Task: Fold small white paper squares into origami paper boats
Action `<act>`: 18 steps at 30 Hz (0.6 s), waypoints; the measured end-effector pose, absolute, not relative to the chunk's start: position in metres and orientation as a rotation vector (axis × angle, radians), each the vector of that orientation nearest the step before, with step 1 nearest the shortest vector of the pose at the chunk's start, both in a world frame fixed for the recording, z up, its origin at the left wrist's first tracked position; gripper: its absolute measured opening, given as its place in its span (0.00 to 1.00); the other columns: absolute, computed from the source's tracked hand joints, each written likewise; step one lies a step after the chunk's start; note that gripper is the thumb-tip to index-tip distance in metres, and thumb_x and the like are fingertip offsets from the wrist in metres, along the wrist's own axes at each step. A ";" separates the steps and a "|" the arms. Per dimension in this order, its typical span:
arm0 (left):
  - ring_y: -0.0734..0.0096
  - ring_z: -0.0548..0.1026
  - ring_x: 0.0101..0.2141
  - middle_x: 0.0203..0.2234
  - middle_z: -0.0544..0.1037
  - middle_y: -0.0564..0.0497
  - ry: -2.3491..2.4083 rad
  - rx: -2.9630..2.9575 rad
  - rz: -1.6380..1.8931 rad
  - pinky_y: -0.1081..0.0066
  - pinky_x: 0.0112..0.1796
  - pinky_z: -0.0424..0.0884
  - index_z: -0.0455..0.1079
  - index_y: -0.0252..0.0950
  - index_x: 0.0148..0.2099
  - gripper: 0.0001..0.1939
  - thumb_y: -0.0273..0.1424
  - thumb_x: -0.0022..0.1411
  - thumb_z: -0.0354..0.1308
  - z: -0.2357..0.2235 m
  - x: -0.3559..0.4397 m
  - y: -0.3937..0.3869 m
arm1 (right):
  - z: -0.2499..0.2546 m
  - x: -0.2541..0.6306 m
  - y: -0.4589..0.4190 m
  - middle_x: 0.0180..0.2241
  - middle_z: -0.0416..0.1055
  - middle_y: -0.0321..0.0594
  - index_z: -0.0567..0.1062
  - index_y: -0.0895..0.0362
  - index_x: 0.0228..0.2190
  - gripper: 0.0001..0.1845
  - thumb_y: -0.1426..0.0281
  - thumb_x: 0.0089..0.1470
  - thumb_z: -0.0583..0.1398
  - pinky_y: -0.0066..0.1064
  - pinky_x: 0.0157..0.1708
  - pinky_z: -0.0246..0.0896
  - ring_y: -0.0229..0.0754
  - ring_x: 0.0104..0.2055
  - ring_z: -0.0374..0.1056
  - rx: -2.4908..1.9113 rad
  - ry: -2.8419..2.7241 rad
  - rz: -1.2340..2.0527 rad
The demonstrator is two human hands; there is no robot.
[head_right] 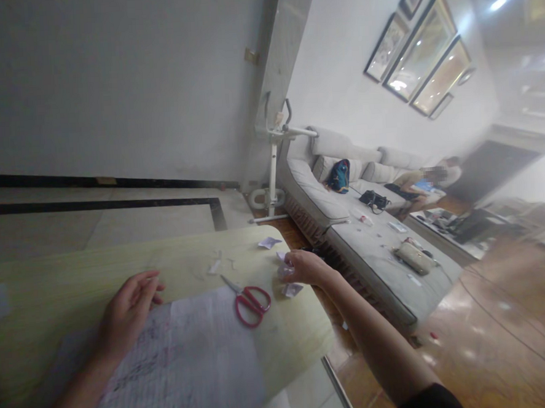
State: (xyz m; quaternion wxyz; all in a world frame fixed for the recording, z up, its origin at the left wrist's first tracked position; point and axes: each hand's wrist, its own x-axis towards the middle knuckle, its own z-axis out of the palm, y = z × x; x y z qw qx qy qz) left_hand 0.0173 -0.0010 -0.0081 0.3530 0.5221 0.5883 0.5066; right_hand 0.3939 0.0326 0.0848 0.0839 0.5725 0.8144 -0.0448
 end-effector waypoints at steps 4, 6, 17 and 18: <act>0.69 0.73 0.26 0.30 0.73 0.50 1.527 1.358 1.295 0.71 0.27 0.70 0.65 0.38 0.46 0.21 0.46 0.57 0.50 -0.007 0.017 -0.002 | 0.085 0.394 0.033 0.32 0.71 0.40 0.72 0.57 0.33 0.16 0.59 0.46 0.61 0.25 0.28 0.50 0.40 0.32 0.66 1.710 2.426 -0.101; 0.69 0.73 0.26 0.30 0.74 0.50 1.537 1.353 1.289 0.71 0.28 0.70 0.65 0.38 0.46 0.21 0.46 0.57 0.50 -0.007 0.017 -0.002 | 0.084 0.395 0.034 0.32 0.72 0.41 0.71 0.57 0.34 0.17 0.58 0.45 0.62 0.25 0.28 0.51 0.40 0.32 0.66 1.702 2.430 -0.117; 0.69 0.74 0.25 0.29 0.74 0.51 1.533 1.365 1.284 0.71 0.28 0.70 0.65 0.38 0.45 0.21 0.46 0.56 0.50 -0.004 0.018 -0.002 | 0.081 0.393 0.031 0.33 0.71 0.41 0.71 0.58 0.34 0.12 0.64 0.46 0.60 0.26 0.28 0.50 0.39 0.31 0.65 1.699 2.324 -0.111; 0.69 0.74 0.25 0.30 0.74 0.51 1.532 1.362 1.281 0.71 0.28 0.71 0.65 0.38 0.45 0.21 0.47 0.56 0.50 -0.004 0.018 -0.002 | 0.081 0.392 0.030 0.33 0.71 0.41 0.72 0.58 0.34 0.12 0.64 0.46 0.60 0.26 0.28 0.50 0.39 0.31 0.65 1.699 2.311 -0.099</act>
